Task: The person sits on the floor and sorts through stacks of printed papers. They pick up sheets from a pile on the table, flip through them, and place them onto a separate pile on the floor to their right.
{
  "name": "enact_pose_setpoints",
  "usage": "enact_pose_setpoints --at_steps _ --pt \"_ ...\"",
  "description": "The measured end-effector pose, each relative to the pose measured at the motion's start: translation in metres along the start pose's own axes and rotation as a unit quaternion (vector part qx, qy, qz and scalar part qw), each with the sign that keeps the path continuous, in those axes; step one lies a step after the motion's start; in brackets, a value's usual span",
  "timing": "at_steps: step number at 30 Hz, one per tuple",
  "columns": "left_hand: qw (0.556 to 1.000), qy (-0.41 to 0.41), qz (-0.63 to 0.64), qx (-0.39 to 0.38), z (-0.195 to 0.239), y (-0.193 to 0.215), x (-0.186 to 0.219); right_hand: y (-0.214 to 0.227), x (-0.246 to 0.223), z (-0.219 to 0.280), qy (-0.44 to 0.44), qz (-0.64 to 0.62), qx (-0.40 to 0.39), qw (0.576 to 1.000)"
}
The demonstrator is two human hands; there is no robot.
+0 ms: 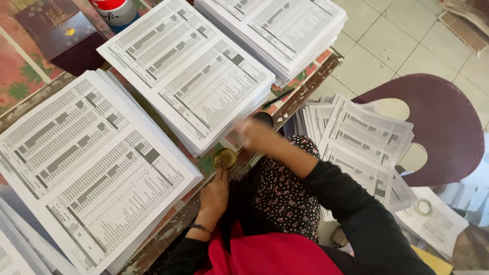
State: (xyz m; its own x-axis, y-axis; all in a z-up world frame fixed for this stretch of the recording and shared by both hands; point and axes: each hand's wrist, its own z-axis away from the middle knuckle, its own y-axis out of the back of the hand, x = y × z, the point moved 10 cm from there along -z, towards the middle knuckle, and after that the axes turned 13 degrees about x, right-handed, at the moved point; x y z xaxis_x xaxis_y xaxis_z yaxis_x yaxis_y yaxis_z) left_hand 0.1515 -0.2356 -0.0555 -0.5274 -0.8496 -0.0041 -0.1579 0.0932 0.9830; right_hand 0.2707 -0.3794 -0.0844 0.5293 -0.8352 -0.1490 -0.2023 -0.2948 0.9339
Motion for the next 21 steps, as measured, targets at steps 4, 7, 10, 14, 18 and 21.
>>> enact_pose_setpoints --at_steps 4,7,10,14,18,21 --pt "0.994 0.028 0.059 -0.094 0.003 -0.034 -0.002 0.067 0.133 -0.019 -0.107 0.048 0.017 0.993" --pt "0.996 0.015 0.05 -0.079 -0.005 -0.013 0.003 0.103 0.217 -0.003 -0.268 0.117 0.042 0.955" --pt "0.986 0.033 0.137 -0.084 -0.025 0.007 0.001 0.085 0.253 0.028 -0.307 0.125 0.017 0.943" --pt "0.975 0.048 0.181 0.123 -0.066 0.073 -0.026 0.133 0.214 0.022 -0.088 0.196 0.289 0.933" --pt "0.986 0.112 0.09 0.079 -0.084 0.025 -0.052 0.072 0.24 0.024 -0.063 0.009 0.361 0.93" --pt "0.973 0.082 0.058 0.209 -0.073 0.044 -0.043 0.18 0.049 -0.033 0.104 0.004 0.351 0.931"
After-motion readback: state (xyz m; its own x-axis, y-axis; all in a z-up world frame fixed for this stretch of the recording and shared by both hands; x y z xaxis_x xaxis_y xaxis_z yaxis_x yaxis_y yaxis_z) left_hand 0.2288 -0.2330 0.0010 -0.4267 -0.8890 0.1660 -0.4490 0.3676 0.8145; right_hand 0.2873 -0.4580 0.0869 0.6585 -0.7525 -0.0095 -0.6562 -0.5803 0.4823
